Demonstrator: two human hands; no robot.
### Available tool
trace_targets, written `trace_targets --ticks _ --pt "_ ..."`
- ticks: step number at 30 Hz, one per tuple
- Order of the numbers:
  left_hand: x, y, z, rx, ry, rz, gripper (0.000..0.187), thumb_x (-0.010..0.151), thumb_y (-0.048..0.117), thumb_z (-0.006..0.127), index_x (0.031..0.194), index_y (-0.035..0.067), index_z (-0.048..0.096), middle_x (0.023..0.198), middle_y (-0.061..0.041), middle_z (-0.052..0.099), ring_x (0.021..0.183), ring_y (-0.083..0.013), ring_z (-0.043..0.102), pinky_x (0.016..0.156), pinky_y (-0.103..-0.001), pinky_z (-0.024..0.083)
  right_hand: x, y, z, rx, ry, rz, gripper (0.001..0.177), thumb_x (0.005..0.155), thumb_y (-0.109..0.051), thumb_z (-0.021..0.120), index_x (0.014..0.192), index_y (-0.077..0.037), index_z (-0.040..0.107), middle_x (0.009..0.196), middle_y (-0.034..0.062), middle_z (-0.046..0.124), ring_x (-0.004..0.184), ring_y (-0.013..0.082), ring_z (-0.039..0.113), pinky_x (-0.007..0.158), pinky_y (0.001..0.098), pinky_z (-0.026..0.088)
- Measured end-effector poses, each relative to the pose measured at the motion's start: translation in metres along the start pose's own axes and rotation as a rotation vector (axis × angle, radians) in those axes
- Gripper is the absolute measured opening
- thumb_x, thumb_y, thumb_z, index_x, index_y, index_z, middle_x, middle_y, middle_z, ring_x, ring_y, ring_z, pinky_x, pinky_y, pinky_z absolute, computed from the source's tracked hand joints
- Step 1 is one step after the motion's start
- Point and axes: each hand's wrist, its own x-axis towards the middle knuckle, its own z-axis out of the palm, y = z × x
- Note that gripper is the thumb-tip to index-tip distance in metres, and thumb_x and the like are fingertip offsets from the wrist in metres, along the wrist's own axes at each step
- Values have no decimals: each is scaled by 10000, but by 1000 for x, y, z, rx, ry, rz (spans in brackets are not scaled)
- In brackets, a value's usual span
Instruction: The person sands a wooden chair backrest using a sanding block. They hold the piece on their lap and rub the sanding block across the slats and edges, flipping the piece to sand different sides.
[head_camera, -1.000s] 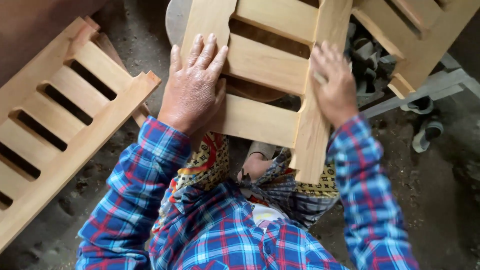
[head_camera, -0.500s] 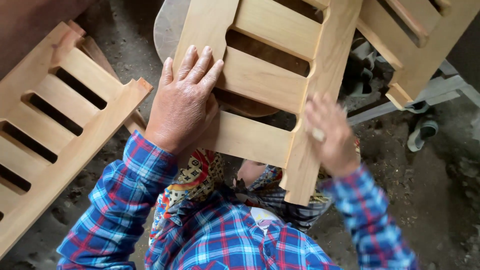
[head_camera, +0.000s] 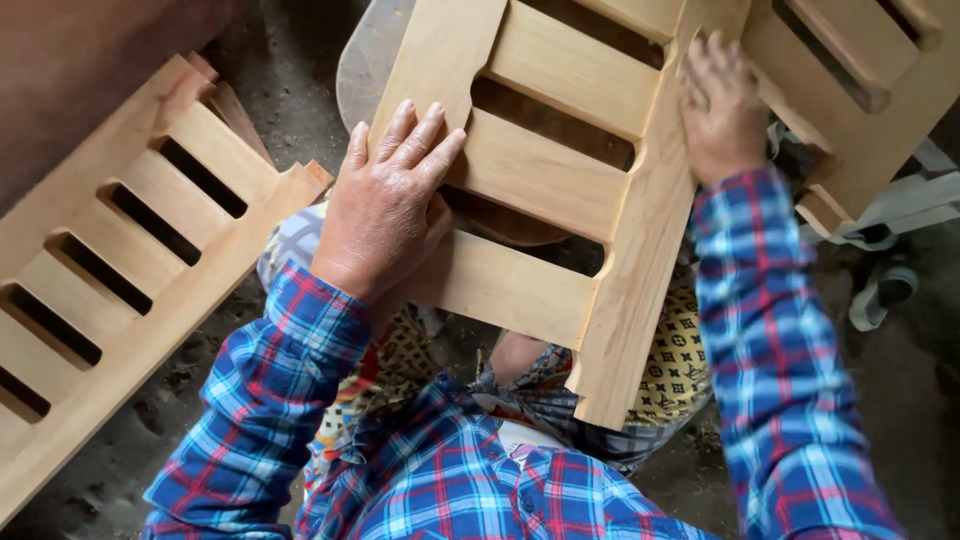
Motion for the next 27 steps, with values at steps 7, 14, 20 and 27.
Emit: trace_targets --ticks 7,14,20,27 --pt "2 -2 0 -34 27 9 676 769 187 629 1440 132 573 1515 -132 539 1408 -369 463 1055 -633 383 -125 -169 -15 249 7 -259 231 1024 -52 552 1164 78 682 1220 233 678 1208 405 618 1155 531 380" --pt "-11 40 -23 -430 -147 26 804 762 209 687 1534 176 464 1637 -165 351 1511 -408 321 1183 -652 168 -193 -203 -19 668 -26 -37 342 1067 -194 488 1326 -7 610 1446 227 571 1388 341 563 1234 438 436" --pt "-19 115 -48 -1383 -444 38 752 918 391 667 1539 98 362 1622 -139 402 1510 -224 358 1250 -392 291 -209 -195 -3 1027 292 398 380 1054 -339 534 1205 -15 661 1125 138 734 1041 255 733 883 368 636" --pt "-44 135 13 -2084 -344 -355 361 962 49 698 1314 28 619 1105 -213 738 1009 -313 741 839 -470 636 -205 -207 -7 964 403 333 453 1031 -347 533 1173 64 662 1126 207 728 980 203 705 887 373 585"
